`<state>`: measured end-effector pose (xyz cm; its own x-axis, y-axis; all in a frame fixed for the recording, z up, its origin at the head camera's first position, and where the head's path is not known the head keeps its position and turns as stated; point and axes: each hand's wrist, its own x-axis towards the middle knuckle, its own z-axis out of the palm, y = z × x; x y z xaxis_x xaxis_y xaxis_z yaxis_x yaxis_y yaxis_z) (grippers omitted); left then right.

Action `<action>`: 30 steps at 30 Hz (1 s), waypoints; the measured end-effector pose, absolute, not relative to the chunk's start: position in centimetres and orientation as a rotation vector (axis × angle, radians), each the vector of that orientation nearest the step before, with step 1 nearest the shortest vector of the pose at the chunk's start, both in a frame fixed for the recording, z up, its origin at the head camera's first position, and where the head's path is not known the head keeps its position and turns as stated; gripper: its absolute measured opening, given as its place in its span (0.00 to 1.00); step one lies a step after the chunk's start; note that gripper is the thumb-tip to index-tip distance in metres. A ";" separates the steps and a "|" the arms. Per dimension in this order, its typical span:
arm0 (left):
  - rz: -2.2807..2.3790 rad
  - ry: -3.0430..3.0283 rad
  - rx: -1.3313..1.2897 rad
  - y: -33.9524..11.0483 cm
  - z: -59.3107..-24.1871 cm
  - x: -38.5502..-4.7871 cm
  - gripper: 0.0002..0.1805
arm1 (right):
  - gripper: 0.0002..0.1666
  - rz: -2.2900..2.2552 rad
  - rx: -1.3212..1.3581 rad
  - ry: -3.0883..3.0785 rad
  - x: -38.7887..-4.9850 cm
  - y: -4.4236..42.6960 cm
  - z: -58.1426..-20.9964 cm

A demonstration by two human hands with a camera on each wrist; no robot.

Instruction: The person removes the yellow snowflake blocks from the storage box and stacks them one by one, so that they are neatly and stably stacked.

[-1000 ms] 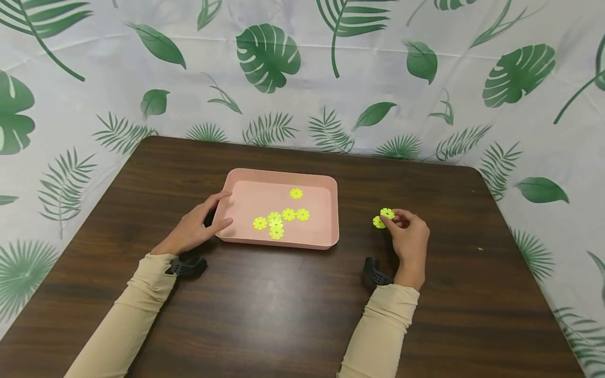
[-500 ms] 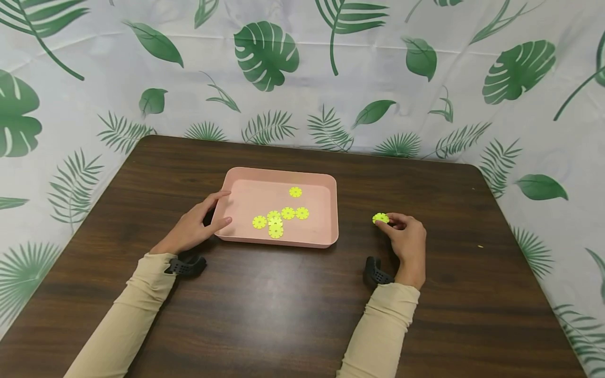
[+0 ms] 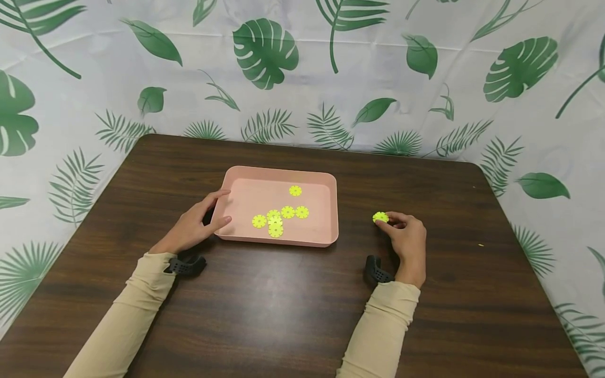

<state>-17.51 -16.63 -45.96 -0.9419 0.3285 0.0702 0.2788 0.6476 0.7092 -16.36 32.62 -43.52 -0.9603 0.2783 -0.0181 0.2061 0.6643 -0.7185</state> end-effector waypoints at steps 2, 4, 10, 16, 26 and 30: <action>1.187 2.792 0.518 -16.6 -45.9 -17.5 0.41 | 0.28 1.180 -0.402 -2.785 -16.4 32.6 -43.5; 1.186 2.793 0.519 -16.6 -45.9 -17.5 0.41 | 0.28 1.177 -0.396 -2.786 -16.4 32.6 -43.5; 1.182 2.795 0.518 -16.6 -45.9 -17.5 0.41 | 0.28 1.172 -0.398 -2.799 -16.3 32.6 -43.5; 1.182 2.795 0.513 -16.6 -45.9 -17.5 0.41 | 0.28 1.176 -0.412 -2.817 -16.3 32.6 -43.4; 1.194 2.793 0.517 -16.7 -45.9 -17.4 0.42 | 0.32 1.236 -0.425 -2.735 -16.3 32.2 -42.8; 1.201 2.788 0.522 -16.6 -45.8 -17.4 0.42 | 0.32 1.223 -0.347 -2.705 -16.7 31.2 -42.1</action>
